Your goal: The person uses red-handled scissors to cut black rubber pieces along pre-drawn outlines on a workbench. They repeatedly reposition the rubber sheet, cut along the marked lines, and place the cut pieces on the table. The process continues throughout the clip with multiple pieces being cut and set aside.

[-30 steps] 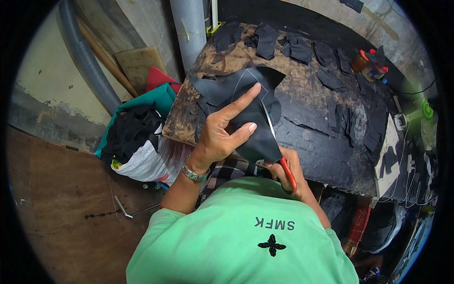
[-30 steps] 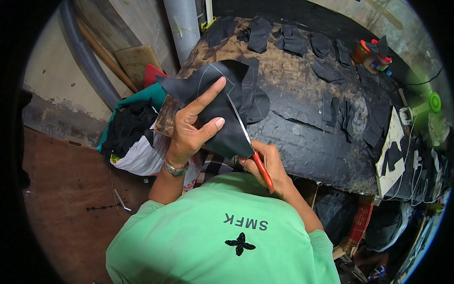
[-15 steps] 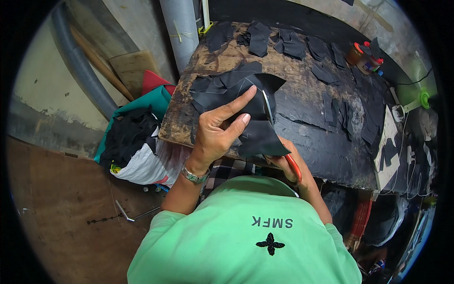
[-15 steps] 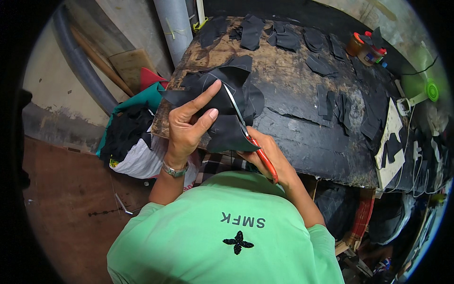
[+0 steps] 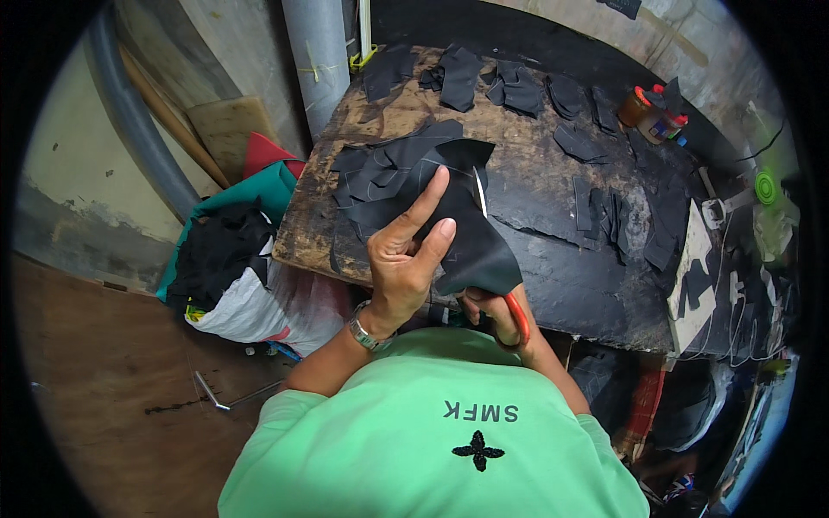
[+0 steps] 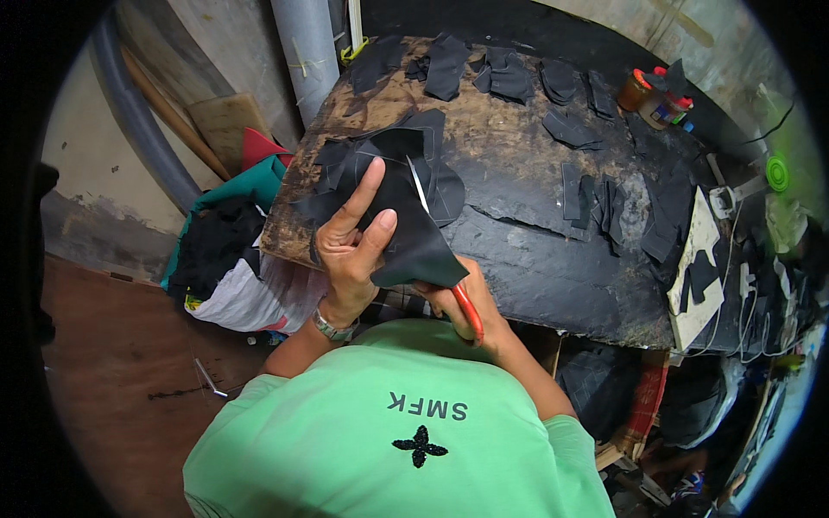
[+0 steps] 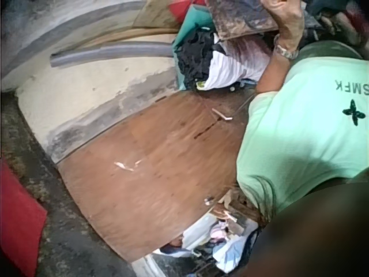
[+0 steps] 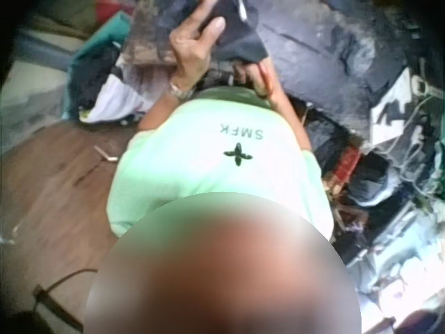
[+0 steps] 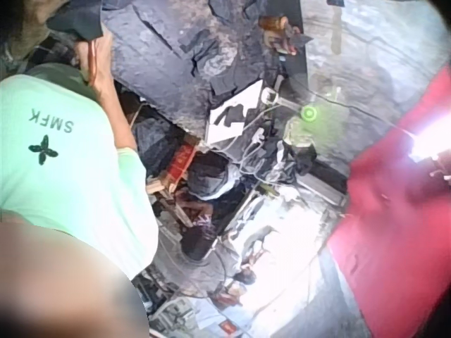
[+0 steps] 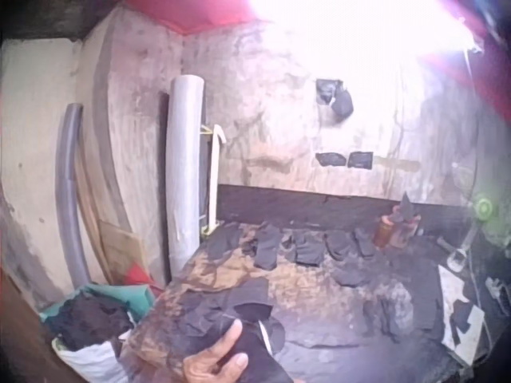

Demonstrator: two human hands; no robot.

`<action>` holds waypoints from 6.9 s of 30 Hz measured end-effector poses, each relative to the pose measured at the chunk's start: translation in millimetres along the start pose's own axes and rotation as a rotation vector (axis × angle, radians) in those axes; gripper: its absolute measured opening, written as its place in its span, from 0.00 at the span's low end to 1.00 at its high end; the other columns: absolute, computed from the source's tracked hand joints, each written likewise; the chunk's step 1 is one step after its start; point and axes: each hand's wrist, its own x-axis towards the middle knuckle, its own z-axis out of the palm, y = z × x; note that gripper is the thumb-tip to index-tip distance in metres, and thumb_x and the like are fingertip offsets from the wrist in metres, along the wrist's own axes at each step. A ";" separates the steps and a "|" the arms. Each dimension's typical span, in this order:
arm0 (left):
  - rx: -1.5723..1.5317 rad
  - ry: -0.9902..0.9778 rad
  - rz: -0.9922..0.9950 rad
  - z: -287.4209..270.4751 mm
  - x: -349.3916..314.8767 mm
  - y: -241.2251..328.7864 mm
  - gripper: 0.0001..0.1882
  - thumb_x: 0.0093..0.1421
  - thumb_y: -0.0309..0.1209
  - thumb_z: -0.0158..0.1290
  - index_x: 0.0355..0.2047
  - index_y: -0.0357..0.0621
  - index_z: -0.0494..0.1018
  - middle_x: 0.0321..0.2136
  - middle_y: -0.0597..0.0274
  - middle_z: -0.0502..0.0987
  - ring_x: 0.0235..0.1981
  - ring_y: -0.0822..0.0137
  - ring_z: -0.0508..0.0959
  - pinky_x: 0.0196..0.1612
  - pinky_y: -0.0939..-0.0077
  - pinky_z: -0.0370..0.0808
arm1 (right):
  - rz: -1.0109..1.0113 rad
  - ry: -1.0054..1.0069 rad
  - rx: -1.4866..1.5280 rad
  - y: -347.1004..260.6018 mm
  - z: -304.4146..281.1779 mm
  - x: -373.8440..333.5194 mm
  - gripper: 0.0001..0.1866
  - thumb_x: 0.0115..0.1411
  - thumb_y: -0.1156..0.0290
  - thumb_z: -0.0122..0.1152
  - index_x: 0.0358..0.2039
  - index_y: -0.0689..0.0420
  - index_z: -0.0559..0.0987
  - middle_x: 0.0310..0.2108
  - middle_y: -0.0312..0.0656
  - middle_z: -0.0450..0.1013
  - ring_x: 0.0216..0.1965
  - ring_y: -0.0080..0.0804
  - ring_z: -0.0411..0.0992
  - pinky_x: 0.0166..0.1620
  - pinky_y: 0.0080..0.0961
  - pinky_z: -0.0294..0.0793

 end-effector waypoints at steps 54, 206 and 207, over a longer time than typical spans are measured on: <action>0.276 -0.366 -0.031 -34.4 49.4 38.1 0.15 0.57 0.23 0.54 0.46 0.35 0.75 0.43 0.57 0.79 0.47 0.71 0.76 0.53 0.77 0.69 | -0.128 0.029 -0.170 -11.7 0.5 2.4 0.19 0.61 0.57 0.55 0.35 0.64 0.74 0.19 0.31 0.62 0.24 0.18 0.58 0.27 0.21 0.58; 0.293 -0.128 -0.090 -7.9 265.8 -96.2 0.55 0.58 0.32 0.59 0.68 0.44 0.25 0.66 0.43 0.48 0.63 0.58 0.57 0.63 0.68 0.58 | -0.165 0.697 -1.003 43.3 -73.5 6.3 0.25 0.46 0.70 0.70 0.41 0.67 0.69 0.40 0.57 0.66 0.43 0.57 0.66 0.46 0.43 0.67; -0.012 -0.194 -0.144 -6.2 262.1 -89.5 0.54 0.58 0.34 0.60 0.68 0.41 0.28 0.64 0.46 0.53 0.62 0.59 0.60 0.60 0.69 0.61 | -0.187 0.719 -0.965 43.0 -73.4 6.8 0.25 0.46 0.71 0.70 0.41 0.67 0.69 0.40 0.57 0.66 0.43 0.57 0.66 0.46 0.43 0.67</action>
